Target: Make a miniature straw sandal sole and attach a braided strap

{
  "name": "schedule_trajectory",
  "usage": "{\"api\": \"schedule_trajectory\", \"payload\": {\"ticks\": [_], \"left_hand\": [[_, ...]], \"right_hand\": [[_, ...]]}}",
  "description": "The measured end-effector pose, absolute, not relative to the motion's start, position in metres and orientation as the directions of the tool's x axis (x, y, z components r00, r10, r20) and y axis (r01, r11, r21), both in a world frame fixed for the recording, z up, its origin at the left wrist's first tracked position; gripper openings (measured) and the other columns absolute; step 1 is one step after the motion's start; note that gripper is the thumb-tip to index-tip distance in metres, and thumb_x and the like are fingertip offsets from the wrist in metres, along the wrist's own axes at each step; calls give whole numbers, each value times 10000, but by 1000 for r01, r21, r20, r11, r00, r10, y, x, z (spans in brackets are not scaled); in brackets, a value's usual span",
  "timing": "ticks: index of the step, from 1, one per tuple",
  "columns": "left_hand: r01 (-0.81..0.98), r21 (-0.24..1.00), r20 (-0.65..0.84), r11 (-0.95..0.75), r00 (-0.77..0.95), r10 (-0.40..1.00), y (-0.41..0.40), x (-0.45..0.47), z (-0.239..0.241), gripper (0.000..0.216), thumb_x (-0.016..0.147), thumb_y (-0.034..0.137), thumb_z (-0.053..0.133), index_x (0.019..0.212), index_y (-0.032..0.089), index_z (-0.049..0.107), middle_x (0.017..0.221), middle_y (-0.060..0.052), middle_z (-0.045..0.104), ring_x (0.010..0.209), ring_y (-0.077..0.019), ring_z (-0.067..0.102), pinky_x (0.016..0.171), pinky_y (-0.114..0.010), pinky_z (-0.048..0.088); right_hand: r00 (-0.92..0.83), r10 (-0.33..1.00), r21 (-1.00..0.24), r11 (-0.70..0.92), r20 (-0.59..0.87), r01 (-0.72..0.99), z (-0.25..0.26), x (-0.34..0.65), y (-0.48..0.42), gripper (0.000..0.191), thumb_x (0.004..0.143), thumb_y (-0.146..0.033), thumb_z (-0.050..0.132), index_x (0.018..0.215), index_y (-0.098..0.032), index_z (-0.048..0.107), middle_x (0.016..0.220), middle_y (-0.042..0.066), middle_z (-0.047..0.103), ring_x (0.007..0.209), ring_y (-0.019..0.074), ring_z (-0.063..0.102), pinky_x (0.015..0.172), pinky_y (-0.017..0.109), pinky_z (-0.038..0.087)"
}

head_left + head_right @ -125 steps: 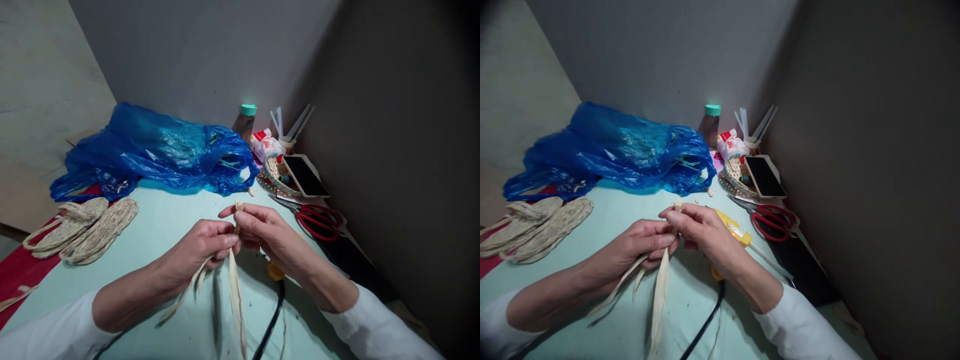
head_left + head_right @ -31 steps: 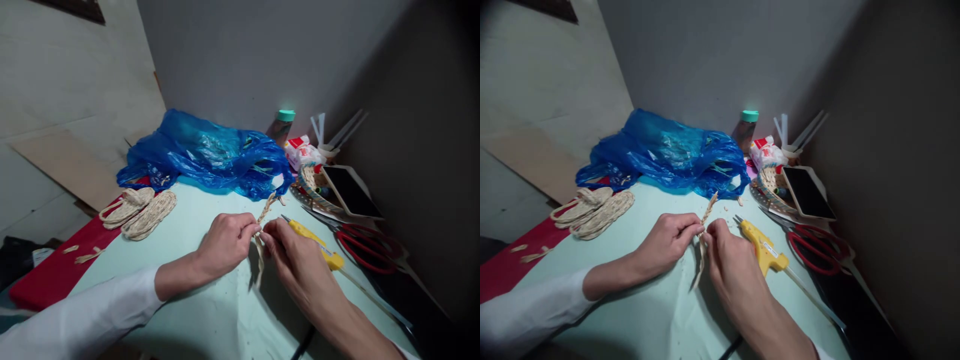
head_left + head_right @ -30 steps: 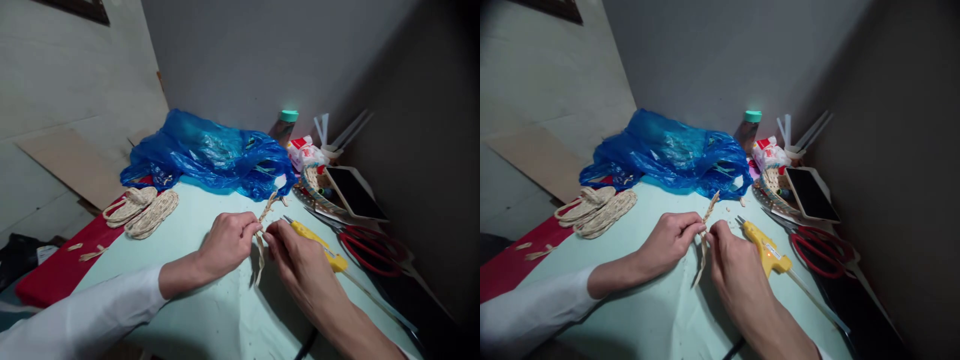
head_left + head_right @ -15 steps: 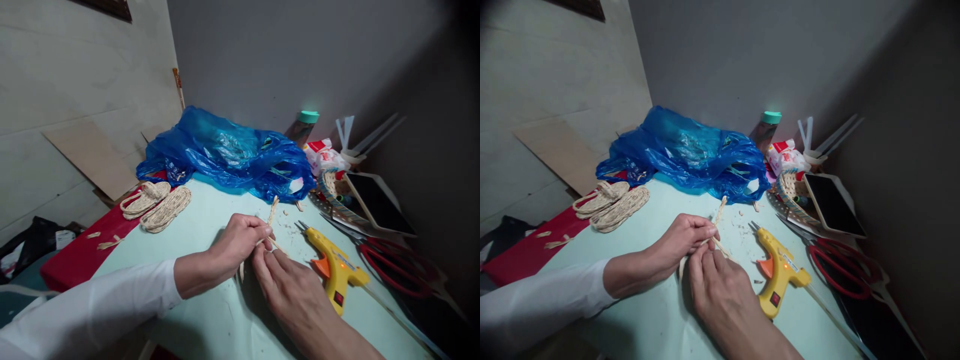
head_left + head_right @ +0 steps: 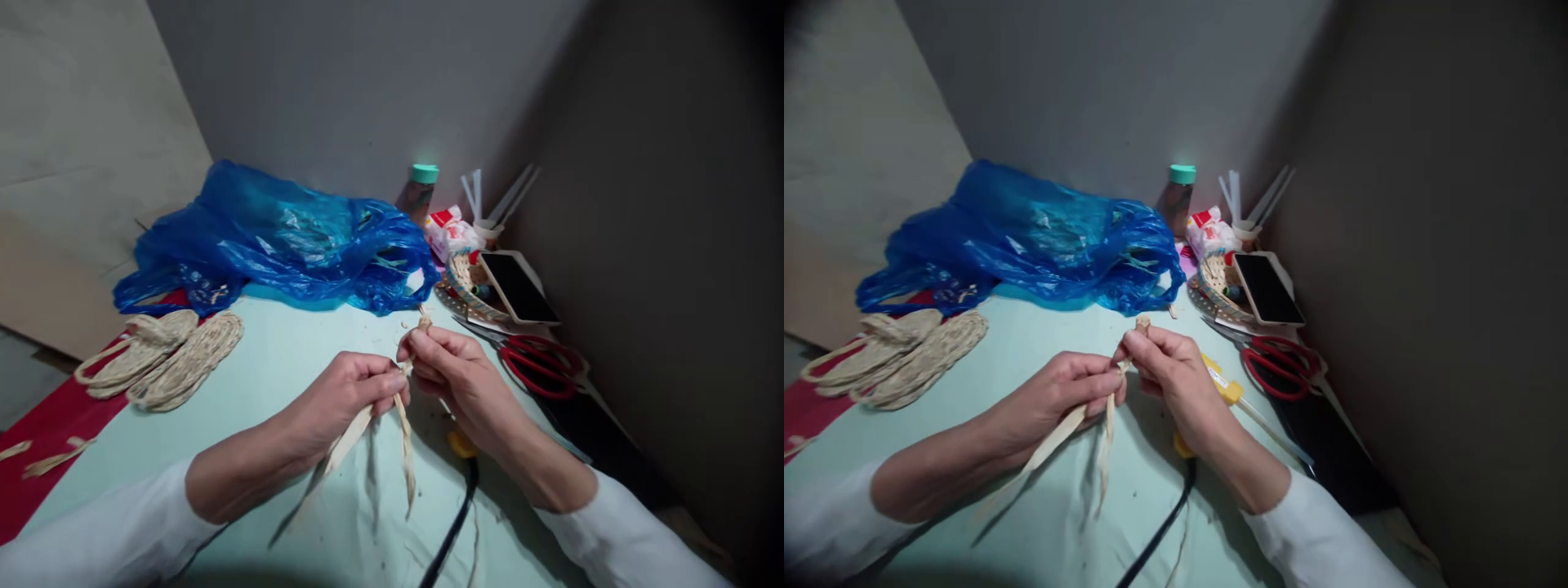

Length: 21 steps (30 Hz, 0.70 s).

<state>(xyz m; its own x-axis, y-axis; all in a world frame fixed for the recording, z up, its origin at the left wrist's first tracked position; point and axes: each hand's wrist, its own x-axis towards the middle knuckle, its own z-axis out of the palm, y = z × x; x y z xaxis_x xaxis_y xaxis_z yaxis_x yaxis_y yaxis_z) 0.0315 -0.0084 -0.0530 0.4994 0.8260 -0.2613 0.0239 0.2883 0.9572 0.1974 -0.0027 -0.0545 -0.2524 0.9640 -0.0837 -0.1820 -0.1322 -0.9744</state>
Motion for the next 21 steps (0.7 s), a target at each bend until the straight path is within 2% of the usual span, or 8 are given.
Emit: {"api": "schedule_trajectory", "payload": {"ticks": [2, 6, 9, 12, 15, 17, 19, 21], "left_hand": [[56, 963, -257, 264, 488, 834, -9, 33, -51, 246, 856, 354, 595, 729, 146, 628, 550, 63, 420, 498, -71, 307, 493, -230, 212], [130, 981, -186, 142, 442, 877, -18, 40, -49, 287, 894, 379, 557, 724, 156, 619, 551, 58, 415, 517, -79, 344, 507, -225, 254], [178, 983, -116, 50, 382, 917, -27, 44, -49, 320, 910, 394, 527, 692, 169, 590, 533, 62, 371, 505, -85, 341, 512, -230, 281], [189, 981, -106, 33, 389, 915, -27, 45, -50, 293, 913, 383, 524, 717, 176, 595, 565, 49, 417, 530, -97, 395, 537, -236, 327], [156, 986, -120, 60, 410, 904, -20, 43, -50, 237, 912, 341, 521, 762, 176, 601, 653, 18, 510, 616, -121, 485, 596, -247, 386], [126, 989, -122, 78, 389, 913, -15, 40, -50, 215, 912, 324, 526, 769, 174, 585, 676, 12, 527, 642, -123, 500, 608, -244, 392], [82, 993, -108, 84, 350, 930, -12, 38, -51, 143, 914, 317, 539, 868, 188, 581, 657, 31, 521, 633, -115, 499, 602, -233, 384], [21, 996, -91, 89, 330, 939, -9, 35, -52, 128, 917, 311, 552, 1010, 224, 537, 636, 58, 517, 618, -114, 518, 606, -231, 392]], "right_hand": [[-139, 987, -959, -117, -83, -259, -56, 196, -5, 326, 850, -450, 678, 719, -154, 647, 552, -76, 289, 500, 67, 213, 465, 203, 194], [4, 999, -942, -42, -46, -333, -55, 193, -10, 306, 840, -390, 677, 662, -148, 621, 519, -72, 321, 484, 62, 235, 453, 205, 177], [19, 1000, -944, -12, -19, -329, -54, 192, -10, 316, 842, -380, 669, 634, -151, 603, 503, -73, 323, 470, 61, 239, 451, 208, 183], [4, 1000, -943, -15, -18, -333, -53, 195, -7, 307, 845, -390, 670, 654, -159, 605, 513, -67, 358, 476, 68, 267, 458, 209, 213], [-39, 999, -944, -21, -9, -330, -53, 202, -3, 282, 853, -395, 673, 712, -155, 631, 580, -45, 442, 521, 77, 359, 505, 207, 312], [-128, 992, -950, -27, 14, -312, -52, 206, -1, 247, 883, -389, 646, 798, -157, 642, 703, -14, 529, 621, 94, 470, 609, 218, 407], [-248, 968, -964, -37, 30, -262, -52, 207, -3, 180, 904, -353, 625, 900, -173, 620, 836, 8, 580, 760, 123, 554, 730, 249, 457], [-364, 931, -984, -43, 25, -175, -52, 205, -8, 148, 910, -319, 615, 969, -189, 577, 901, 17, 602, 848, 147, 587, 788, 276, 466]]}}
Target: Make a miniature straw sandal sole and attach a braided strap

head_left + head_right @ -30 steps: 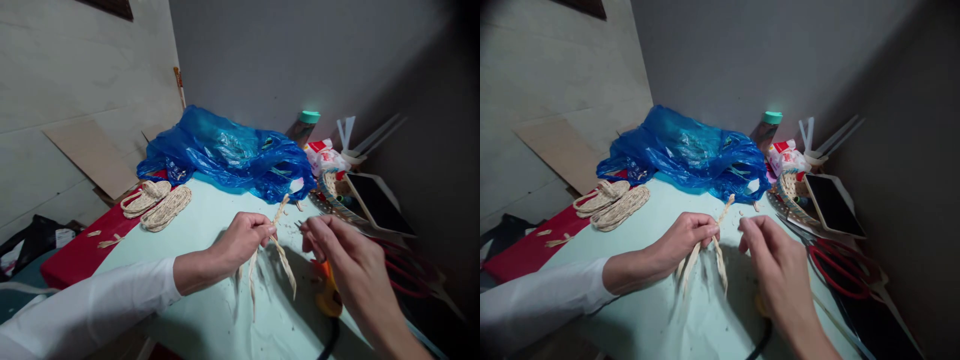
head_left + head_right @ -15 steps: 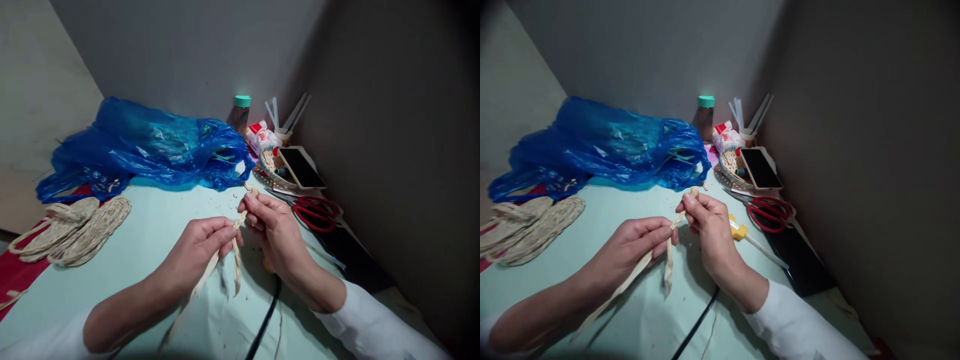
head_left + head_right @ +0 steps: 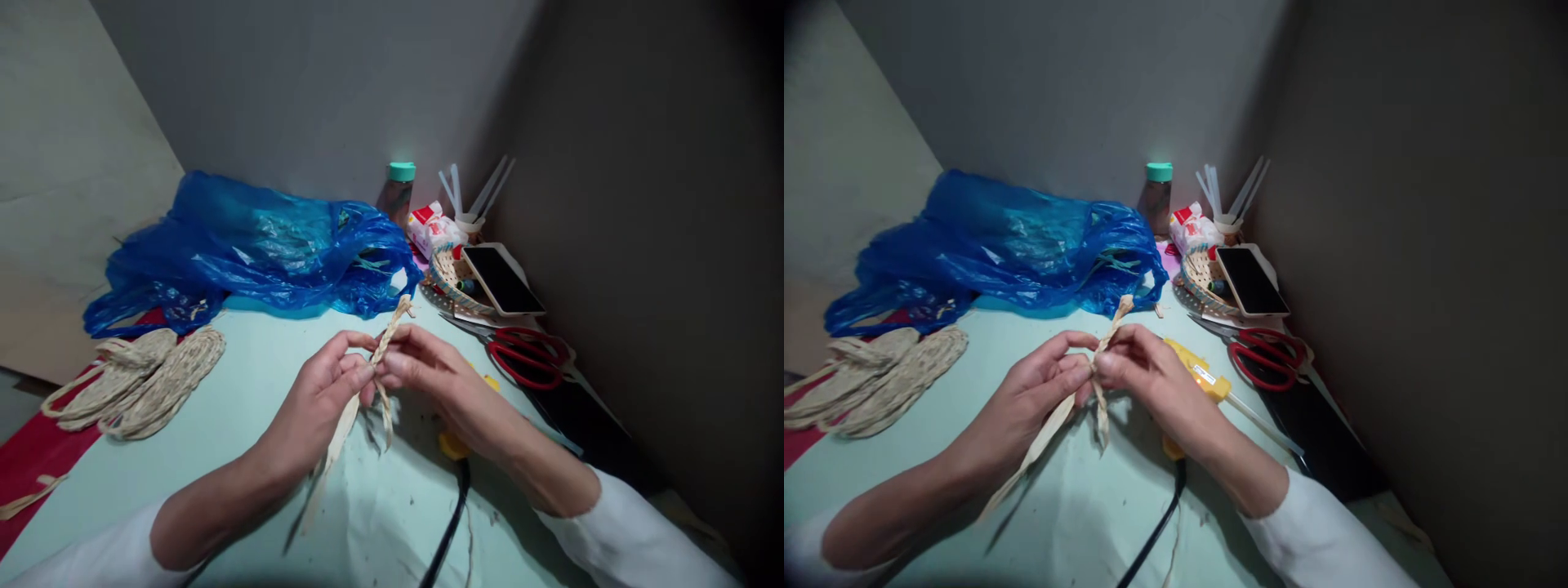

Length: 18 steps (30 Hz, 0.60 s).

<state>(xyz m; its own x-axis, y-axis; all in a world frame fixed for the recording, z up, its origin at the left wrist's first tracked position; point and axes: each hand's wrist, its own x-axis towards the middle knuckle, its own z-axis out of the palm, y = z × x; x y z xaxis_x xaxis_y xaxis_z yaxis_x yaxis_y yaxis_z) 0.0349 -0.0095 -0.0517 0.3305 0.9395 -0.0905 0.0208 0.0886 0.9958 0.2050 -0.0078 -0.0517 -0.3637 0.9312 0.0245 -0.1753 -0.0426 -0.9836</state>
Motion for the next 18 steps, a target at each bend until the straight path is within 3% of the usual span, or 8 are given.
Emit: {"api": "schedule_trajectory", "payload": {"ticks": [3, 5, 8, 13, 18], "left_hand": [[-44, 993, -84, 106, 356, 931, -7, 31, -55, 152, 937, 308, 528, 1058, 259, 452, 641, 79, 515, 598, -124, 557, 619, -254, 418], [-14, 997, -71, 82, 369, 926, -6, 29, -58, 113, 950, 305, 509, 1030, 256, 445, 651, 80, 501, 618, -119, 549, 632, -252, 406], [66, 997, -51, 29, 377, 925, -6, 28, -60, 87, 964, 300, 491, 1021, 248, 450, 667, 75, 504, 671, -111, 518, 662, -242, 376], [248, 968, -57, -37, 362, 931, -7, 27, -52, 110, 984, 322, 434, 1066, 252, 455, 736, 56, 614, 682, -129, 538, 669, -263, 383], [564, 746, 184, -353, 335, 924, -6, 25, -43, 208, 960, 256, 492, 809, 198, 623, 770, 17, 673, 712, -133, 578, 696, -260, 396]], "right_hand": [[-453, 891, -999, -24, -7, -31, -53, 198, -17, 150, 960, -355, 528, 971, -206, 523, 805, -14, 578, 719, 133, 581, 690, 266, 462], [-417, 909, -996, 17, -21, 87, -54, 195, -21, 193, 988, -387, 465, 919, -212, 508, 721, -49, 498, 576, 102, 487, 569, 240, 404], [-319, 948, -964, 94, 10, 247, -55, 193, -22, 250, 997, -382, 447, 835, -204, 518, 688, -58, 436, 544, 91, 378, 520, 232, 313], [-260, 960, -949, 171, 100, 264, -60, 195, -16, 275, 961, -317, 511, 728, -183, 568, 642, -46, 496, 585, 97, 421, 561, 234, 315], [-161, 984, -950, 125, 81, 286, -63, 195, -15, 293, 919, -351, 561, 680, -182, 583, 587, -29, 596, 539, 104, 453, 548, 243, 325]]}}
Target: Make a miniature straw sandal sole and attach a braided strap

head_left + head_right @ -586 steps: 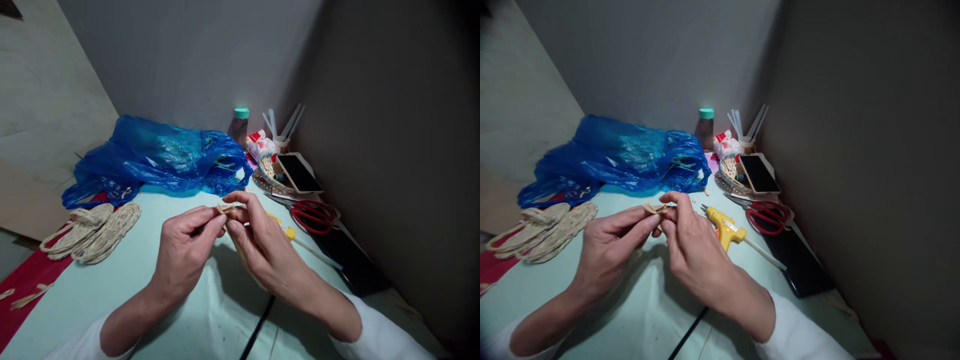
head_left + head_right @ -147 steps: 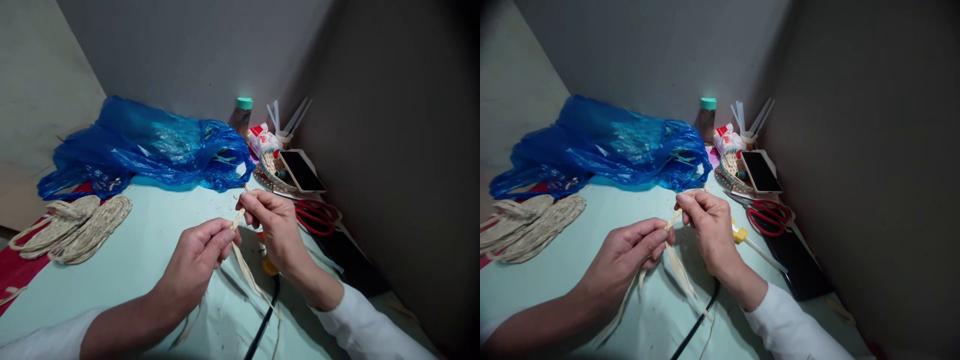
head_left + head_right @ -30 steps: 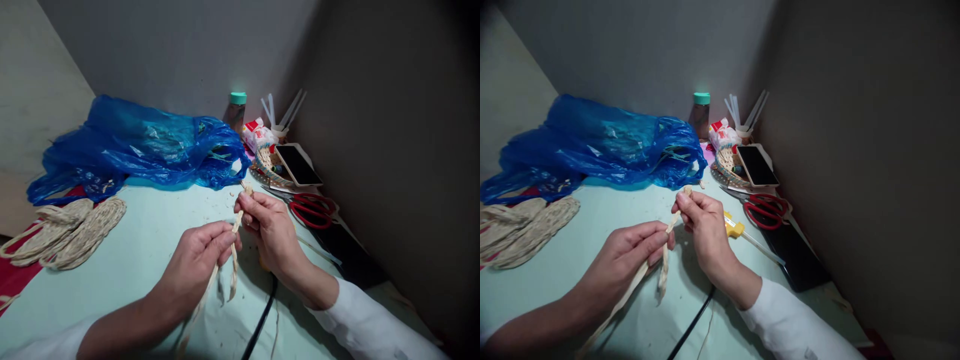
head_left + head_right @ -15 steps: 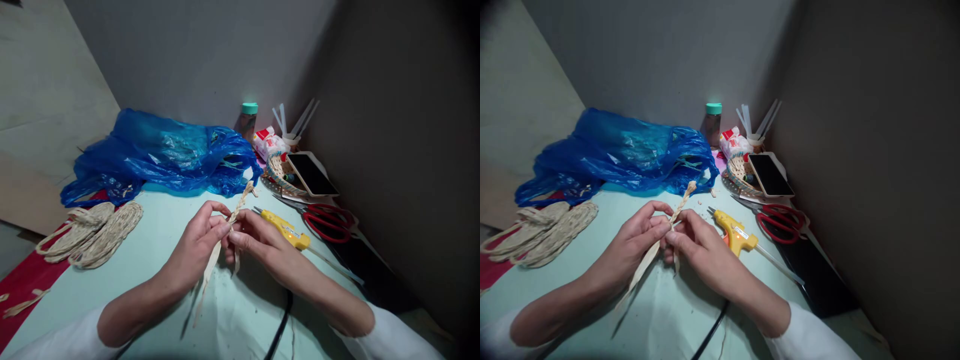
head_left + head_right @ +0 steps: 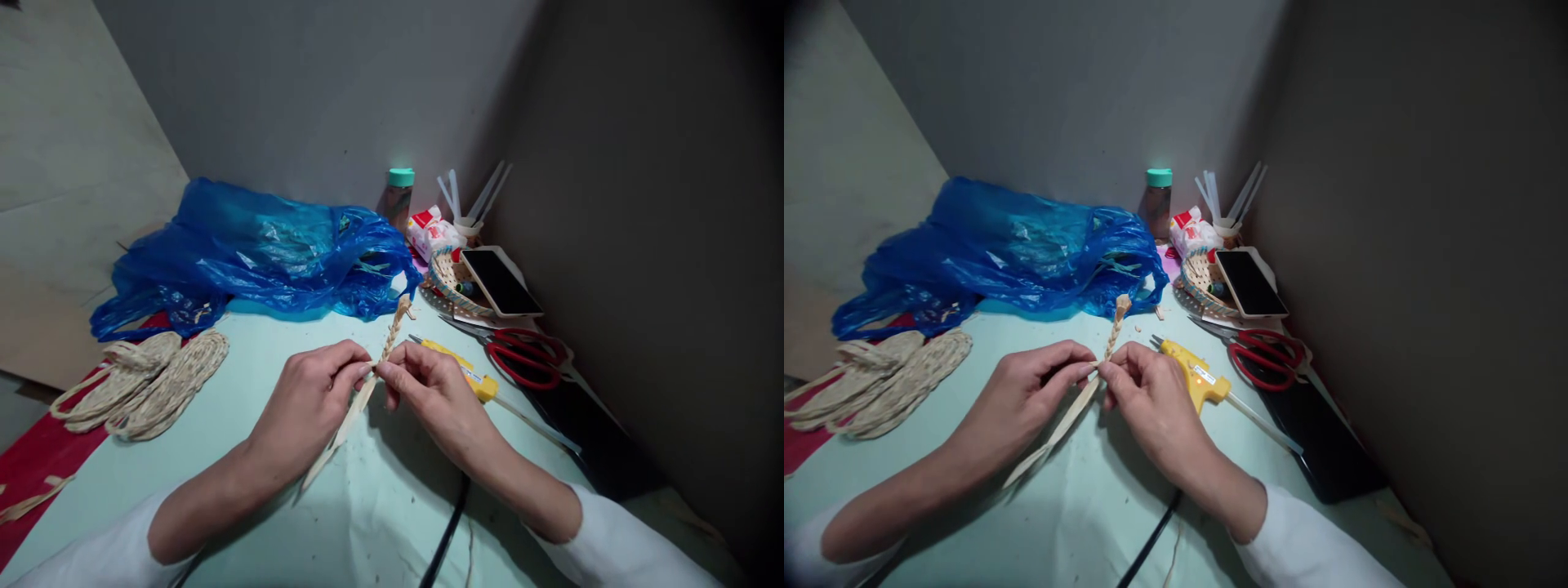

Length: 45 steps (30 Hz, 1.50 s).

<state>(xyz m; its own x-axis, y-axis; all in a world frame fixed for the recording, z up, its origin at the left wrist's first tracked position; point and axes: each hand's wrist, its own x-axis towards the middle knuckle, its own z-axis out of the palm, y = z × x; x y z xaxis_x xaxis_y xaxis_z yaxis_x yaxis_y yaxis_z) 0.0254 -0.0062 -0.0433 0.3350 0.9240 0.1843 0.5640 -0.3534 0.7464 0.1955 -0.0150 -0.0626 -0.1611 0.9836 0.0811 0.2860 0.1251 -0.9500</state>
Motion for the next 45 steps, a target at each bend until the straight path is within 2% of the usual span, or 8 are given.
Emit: {"api": "schedule_trajectory", "payload": {"ticks": [8, 12, 17, 20, 25, 30, 39, 45], "left_hand": [[645, 178, 674, -743, 470, 570, -18, 30, -54, 199, 906, 91, 537, 775, 130, 682, 614, -14, 592, 570, -136, 533, 571, -276, 388], [662, -231, 695, -714, 625, 355, -22, 37, -54, 164, 867, 45, 548, 812, 83, 698, 575, -24, 567, 523, -165, 490, 516, -326, 346], [639, -368, 676, -675, 683, 277, -25, 46, -57, 210, 863, -8, 502, 804, 76, 684, 630, -61, 626, 608, -188, 569, 575, -310, 417], [602, -244, 653, -760, 681, 330, -25, 45, -61, 185, 897, 55, 506, 918, 58, 690, 705, -77, 668, 661, -190, 589, 588, -306, 427], [605, 390, 643, -694, 360, 676, -14, 35, -55, 214, 950, 178, 500, 790, 165, 643, 715, -37, 622, 726, -181, 533, 703, -321, 416], [163, 980, 43, -115, 394, 918, -2, 37, -55, 189, 973, 375, 473, 933, 207, 548, 777, 30, 514, 656, -116, 507, 604, -248, 420], [208, 973, 28, -96, 310, 950, 1, 33, -49, 258, 886, 311, 571, 696, 141, 617, 595, 40, 510, 511, -68, 322, 477, -230, 236], [315, 939, 81, -142, 198, 977, 2, 32, -52, 261, 847, 311, 592, 651, 145, 635, 561, 43, 488, 548, -90, 383, 532, -238, 295]], "right_hand": [[-100, 988, -988, 127, 117, 93, -62, 195, -13, 218, 900, -314, 592, 732, -177, 610, 695, 11, 681, 654, 135, 606, 653, 249, 442], [-94, 993, -998, 65, 66, -15, -60, 193, -12, 205, 862, -289, 627, 688, -188, 587, 645, -32, 588, 577, 96, 510, 551, 220, 370], [-77, 996, -999, 35, 38, -41, -60, 190, -11, 184, 812, -304, 657, 683, -187, 598, 621, -38, 554, 528, 90, 430, 486, 225, 298], [-41, 998, -997, 45, 47, -55, -61, 193, -8, 172, 806, -307, 657, 704, -176, 613, 651, -12, 622, 541, 101, 468, 501, 229, 322], [4, 998, -997, 58, 58, -54, -62, 194, -8, 211, 834, -319, 633, 695, -167, 585, 606, -25, 590, 495, 80, 381, 487, 225, 287], [-133, 986, -987, 81, 99, -135, -67, 183, -16, 134, 914, -329, 562, 916, -211, 497, 659, -57, 554, 554, 109, 507, 566, 237, 393], [-265, 951, -952, 218, 158, 214, -60, 193, -23, 68, 1006, -277, 414, 1057, -232, 408, 733, -58, 578, 643, 118, 523, 611, 240, 354], [-278, 924, -552, 380, 262, 743, -57, 195, -26, 145, 980, -248, 416, 879, -195, 505, 618, -15, 588, 518, 144, 499, 539, 273, 259]]}}
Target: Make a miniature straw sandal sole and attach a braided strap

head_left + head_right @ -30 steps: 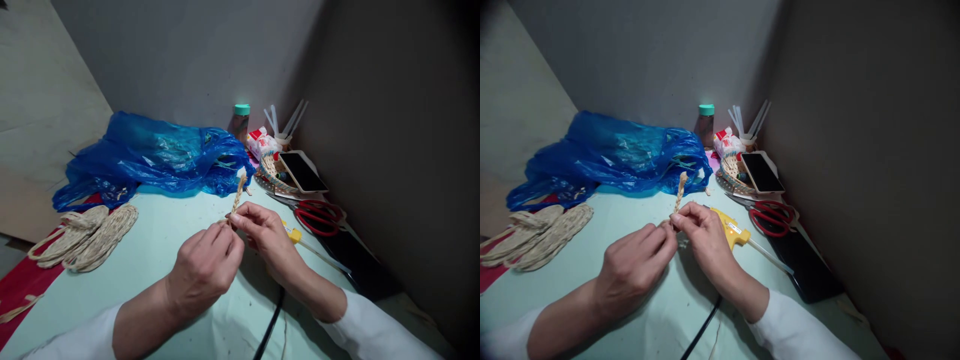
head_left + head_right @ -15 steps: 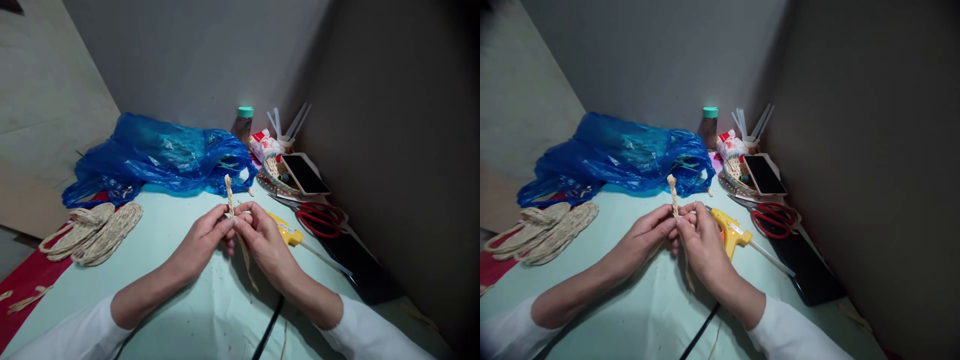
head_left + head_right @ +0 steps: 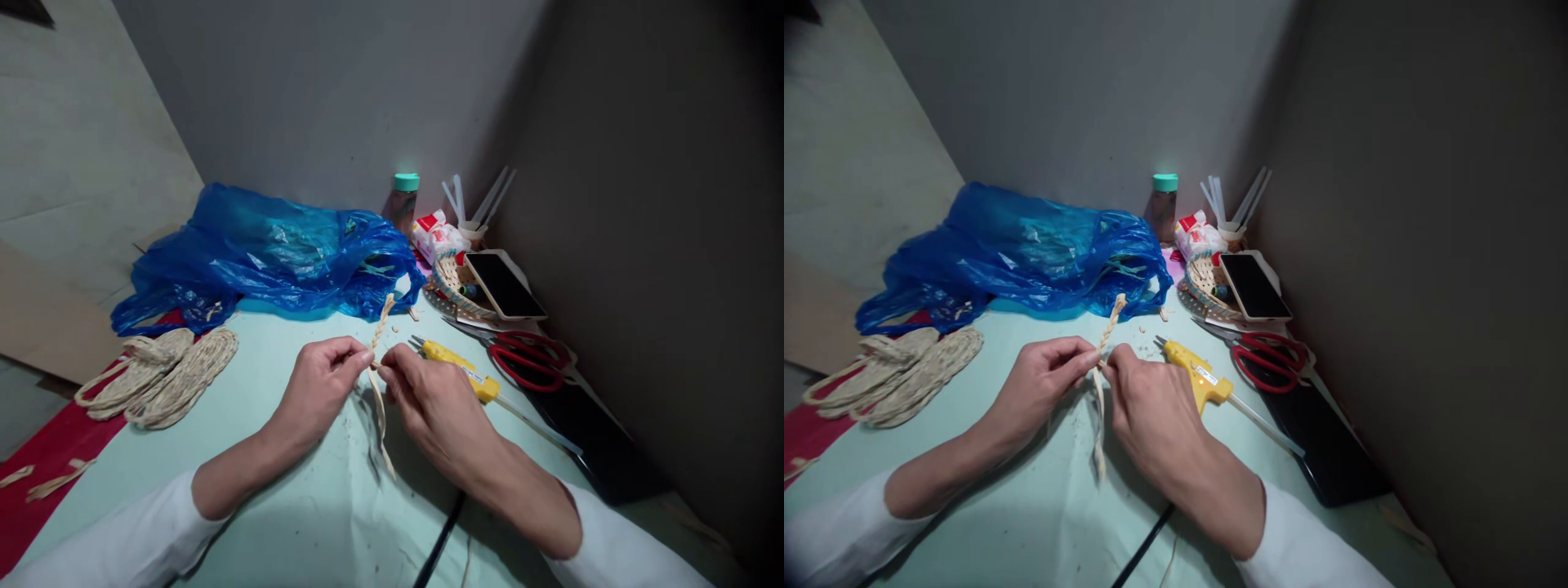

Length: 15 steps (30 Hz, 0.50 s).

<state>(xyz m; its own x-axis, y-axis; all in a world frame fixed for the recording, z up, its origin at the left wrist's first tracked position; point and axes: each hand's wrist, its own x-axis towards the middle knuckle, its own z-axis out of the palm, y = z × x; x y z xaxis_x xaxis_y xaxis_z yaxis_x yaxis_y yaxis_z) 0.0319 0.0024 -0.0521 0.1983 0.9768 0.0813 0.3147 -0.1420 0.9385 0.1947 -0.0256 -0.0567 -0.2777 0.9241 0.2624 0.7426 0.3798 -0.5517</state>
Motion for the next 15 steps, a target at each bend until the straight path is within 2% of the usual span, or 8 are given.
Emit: {"api": "schedule_trajectory", "payload": {"ticks": [3, 6, 8, 11, 13, 14, 15], "left_hand": [[344, 922, 130, -179, 161, 978, 1, 35, -54, 263, 840, 284, 587, 615, 153, 624, 557, 36, 530, 566, -105, 453, 582, -242, 355], [304, 936, 144, -177, 128, 981, -2, 38, -54, 216, 808, 257, 614, 625, 153, 664, 623, 9, 637, 649, -133, 548, 664, -249, 412], [242, 964, 87, -112, 109, 990, -3, 40, -55, 164, 763, 255, 665, 648, 147, 706, 679, -12, 691, 696, -147, 576, 695, -252, 427], [87, 993, -90, 79, 120, 989, -4, 40, -57, 158, 703, 288, 737, 677, 133, 734, 713, -34, 710, 695, -149, 583, 673, -251, 431], [-9, 981, -193, 196, 128, 973, -3, 39, -58, 186, 684, 312, 760, 703, 129, 731, 684, -31, 689, 653, -137, 572, 631, -243, 419], [-36, 975, -214, 220, 121, 969, -2, 38, -58, 197, 684, 321, 764, 711, 129, 725, 657, -21, 668, 622, -124, 555, 604, -234, 402], [-51, 975, -210, 216, 111, 971, -1, 37, -57, 204, 687, 327, 765, 708, 131, 715, 631, -8, 641, 591, -107, 528, 576, -224, 378]], "right_hand": [[-312, 835, -394, 502, 454, 770, -62, 192, -28, 164, 959, -205, 443, 836, -183, 550, 588, -14, 595, 480, 135, 490, 521, 283, 243], [-378, 703, -215, 599, 602, 771, -68, 186, -32, 207, 928, -121, 420, 801, -154, 580, 574, 2, 578, 469, 142, 476, 507, 305, 238], [-468, 599, -54, 650, 649, 758, -71, 181, -35, 250, 893, -55, 399, 746, -145, 580, 569, 18, 557, 478, 156, 466, 506, 317, 239], [-581, 507, 134, 669, 636, 731, -74, 173, -40, 270, 865, -5, 405, 720, -138, 589, 609, 47, 571, 532, 183, 498, 529, 328, 259], [-611, 510, 146, 684, 605, 715, -73, 171, -43, 262, 881, -21, 416, 738, -129, 608, 633, 58, 591, 567, 194, 518, 542, 336, 268], [-609, 530, 87, 708, 590, 701, -72, 172, -44, 255, 902, -58, 428, 741, -131, 612, 632, 52, 593, 572, 188, 518, 544, 335, 272], [-587, 567, -22, 729, 578, 684, -69, 174, -43, 260, 926, -108, 441, 728, -141, 605, 617, 37, 585, 560, 171, 505, 540, 328, 276]]}}
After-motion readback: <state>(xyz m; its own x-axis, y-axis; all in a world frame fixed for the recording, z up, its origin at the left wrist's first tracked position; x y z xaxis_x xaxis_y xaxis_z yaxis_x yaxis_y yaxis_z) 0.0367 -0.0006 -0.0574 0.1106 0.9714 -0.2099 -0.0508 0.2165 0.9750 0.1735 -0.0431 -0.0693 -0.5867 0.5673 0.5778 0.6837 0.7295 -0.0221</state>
